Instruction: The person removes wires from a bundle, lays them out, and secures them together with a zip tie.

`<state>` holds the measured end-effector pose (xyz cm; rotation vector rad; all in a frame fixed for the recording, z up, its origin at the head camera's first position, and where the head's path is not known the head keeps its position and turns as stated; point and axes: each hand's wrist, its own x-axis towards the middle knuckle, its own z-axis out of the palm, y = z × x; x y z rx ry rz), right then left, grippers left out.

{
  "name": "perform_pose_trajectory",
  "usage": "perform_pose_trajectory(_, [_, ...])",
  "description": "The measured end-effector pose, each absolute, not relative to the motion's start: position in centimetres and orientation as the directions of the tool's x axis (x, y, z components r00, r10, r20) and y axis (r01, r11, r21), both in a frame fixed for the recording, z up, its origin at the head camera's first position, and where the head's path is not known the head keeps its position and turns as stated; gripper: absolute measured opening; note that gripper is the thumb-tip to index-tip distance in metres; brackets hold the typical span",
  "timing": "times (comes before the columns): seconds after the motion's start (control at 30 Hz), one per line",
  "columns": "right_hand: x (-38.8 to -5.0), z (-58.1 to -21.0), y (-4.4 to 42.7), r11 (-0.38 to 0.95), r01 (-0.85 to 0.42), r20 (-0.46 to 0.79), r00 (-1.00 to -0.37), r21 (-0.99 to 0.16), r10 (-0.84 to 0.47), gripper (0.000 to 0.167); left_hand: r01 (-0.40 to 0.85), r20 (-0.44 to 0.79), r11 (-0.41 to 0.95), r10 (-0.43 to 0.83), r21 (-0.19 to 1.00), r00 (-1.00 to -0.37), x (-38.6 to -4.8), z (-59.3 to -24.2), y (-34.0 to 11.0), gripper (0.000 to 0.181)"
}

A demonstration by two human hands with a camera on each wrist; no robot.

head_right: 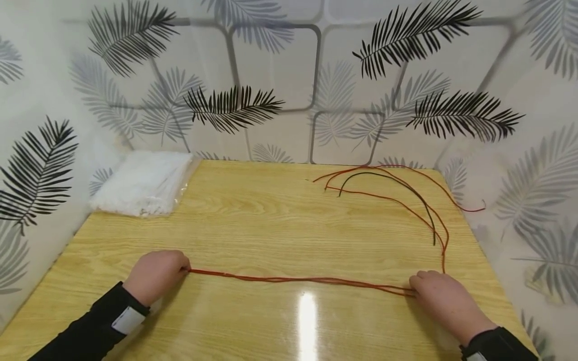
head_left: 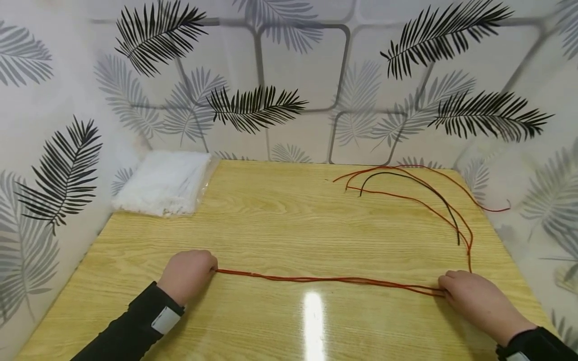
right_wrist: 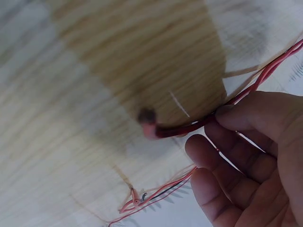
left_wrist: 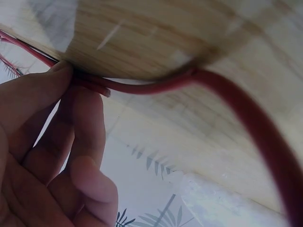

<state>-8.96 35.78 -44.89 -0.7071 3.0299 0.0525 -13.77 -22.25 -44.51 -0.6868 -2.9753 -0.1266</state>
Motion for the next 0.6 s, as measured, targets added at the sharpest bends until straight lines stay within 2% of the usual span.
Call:
perform_pose_trajectory(0.33, [-8.79,-44.66,35.64,0.922,-0.388,-0.1,-0.917,-0.009,-0.386,0.016,0.425,0.079,0.903,0.421,0.06,-0.904,-13.63,-44.64,-22.13,0.022])
perform_pose_trajectory(0.47, [-8.71,-44.48,35.48,0.935,-0.352,-0.118,-0.928,-0.031,-0.354,0.01,0.42,0.078,0.906,0.415,0.058,-0.906,-13.67,-44.83,-22.22,0.015])
perform_pose_trajectory(0.6, [-8.76,-43.97,35.1,0.951,-0.293,-0.139,-0.942,-0.094,-0.304,0.011,0.416,0.069,0.907,0.411,0.069,-0.909,-13.76,-44.84,-22.23,0.009])
